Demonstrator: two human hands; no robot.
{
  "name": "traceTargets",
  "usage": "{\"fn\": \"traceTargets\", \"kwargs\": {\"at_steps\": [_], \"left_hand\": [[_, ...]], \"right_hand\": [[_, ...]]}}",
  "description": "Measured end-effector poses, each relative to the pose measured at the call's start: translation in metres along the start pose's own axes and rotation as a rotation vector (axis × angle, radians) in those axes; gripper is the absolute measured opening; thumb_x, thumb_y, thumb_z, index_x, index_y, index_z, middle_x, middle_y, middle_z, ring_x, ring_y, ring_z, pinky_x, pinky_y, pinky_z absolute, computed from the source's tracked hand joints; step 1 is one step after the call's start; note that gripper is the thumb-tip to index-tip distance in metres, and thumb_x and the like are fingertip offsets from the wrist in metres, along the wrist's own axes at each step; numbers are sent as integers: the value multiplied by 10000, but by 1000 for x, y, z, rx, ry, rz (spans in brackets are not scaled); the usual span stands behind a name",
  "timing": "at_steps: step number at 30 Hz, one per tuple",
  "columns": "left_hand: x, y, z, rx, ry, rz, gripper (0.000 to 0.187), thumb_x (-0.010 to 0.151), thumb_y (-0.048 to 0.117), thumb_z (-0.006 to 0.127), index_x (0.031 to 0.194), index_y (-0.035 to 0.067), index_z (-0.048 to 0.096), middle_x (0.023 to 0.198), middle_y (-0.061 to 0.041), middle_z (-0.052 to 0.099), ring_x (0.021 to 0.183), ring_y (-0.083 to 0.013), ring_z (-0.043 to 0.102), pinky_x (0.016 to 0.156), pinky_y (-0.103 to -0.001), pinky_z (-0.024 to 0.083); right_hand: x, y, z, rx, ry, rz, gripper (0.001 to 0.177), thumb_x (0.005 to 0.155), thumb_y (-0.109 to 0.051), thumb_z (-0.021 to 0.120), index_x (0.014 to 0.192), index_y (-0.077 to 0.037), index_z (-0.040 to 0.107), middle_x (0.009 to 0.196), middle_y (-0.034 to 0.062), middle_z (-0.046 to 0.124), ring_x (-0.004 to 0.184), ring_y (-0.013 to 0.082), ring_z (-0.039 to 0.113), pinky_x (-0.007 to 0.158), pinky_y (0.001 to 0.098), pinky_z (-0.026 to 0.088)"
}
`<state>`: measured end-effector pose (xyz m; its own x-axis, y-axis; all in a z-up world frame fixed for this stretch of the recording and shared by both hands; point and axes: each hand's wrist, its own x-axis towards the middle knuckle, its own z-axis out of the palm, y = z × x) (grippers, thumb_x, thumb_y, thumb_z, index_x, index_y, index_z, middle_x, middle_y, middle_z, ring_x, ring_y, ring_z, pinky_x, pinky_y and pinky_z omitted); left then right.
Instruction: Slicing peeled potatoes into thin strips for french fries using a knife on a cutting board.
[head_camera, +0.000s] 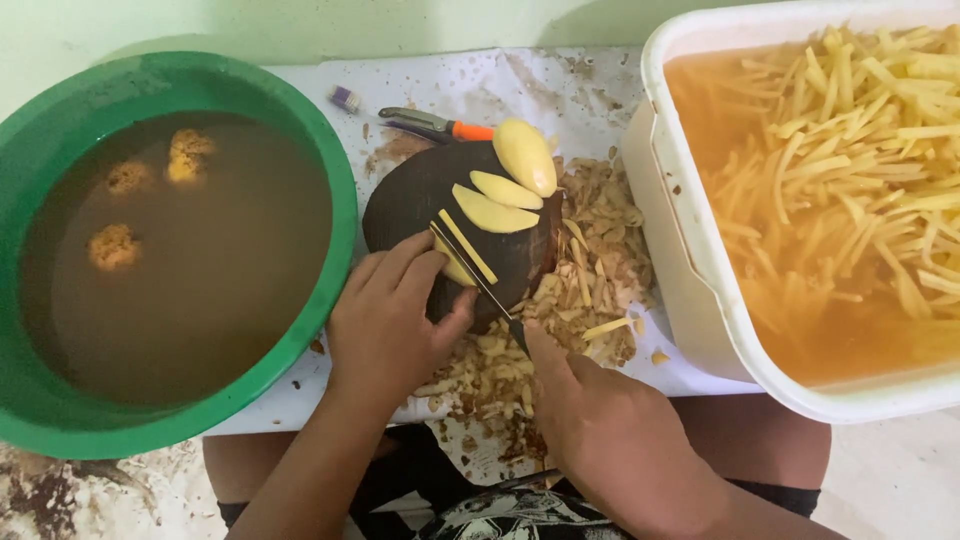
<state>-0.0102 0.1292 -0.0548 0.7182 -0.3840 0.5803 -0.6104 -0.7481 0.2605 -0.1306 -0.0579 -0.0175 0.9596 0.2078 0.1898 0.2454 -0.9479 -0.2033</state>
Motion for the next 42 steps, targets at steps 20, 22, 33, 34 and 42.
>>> {"fn": "traceTargets", "kwargs": {"at_steps": [20,22,33,34,42], "left_hand": [[7,5,-8,20,-7,37,442,732,198,816,1137,60,705,1208,-67,690,888,-263,647,771,-355,521],[8,6,-8,-1,4,43,441,733,184,810,1142,59,701,1204,-66,691,890,-269,646,774,-360,520],[5,4,-4,19,16,33,384,751,203,808,1090,72,685,1219,-46,700,897,-260,649,791,-357,524],[3,4,-4,16,16,36,384,751,203,808,1090,72,685,1219,-46,700,897,-260,649,791,-357,524],[1,1,-1,53,20,24,339,753,206,813,1040,71,694,1184,-40,706,890,-230,668,753,-339,533]], "right_hand": [[16,0,23,25,-120,56,666,840,-197,640,1467,-8,516,754,132,647,493,291,651,419,406,532],[15,1,21,34,-96,57,674,829,-176,637,1472,-10,516,764,135,648,519,293,655,442,413,536],[-17,9,18,21,-177,124,625,903,-276,627,1449,-28,453,816,123,722,537,325,714,443,432,561],[-13,6,18,19,-175,128,625,903,-276,627,1449,-28,453,816,123,722,537,325,714,443,432,561],[3,2,17,38,-55,71,628,879,-201,653,1421,59,468,946,197,736,539,286,723,410,373,560]]}}
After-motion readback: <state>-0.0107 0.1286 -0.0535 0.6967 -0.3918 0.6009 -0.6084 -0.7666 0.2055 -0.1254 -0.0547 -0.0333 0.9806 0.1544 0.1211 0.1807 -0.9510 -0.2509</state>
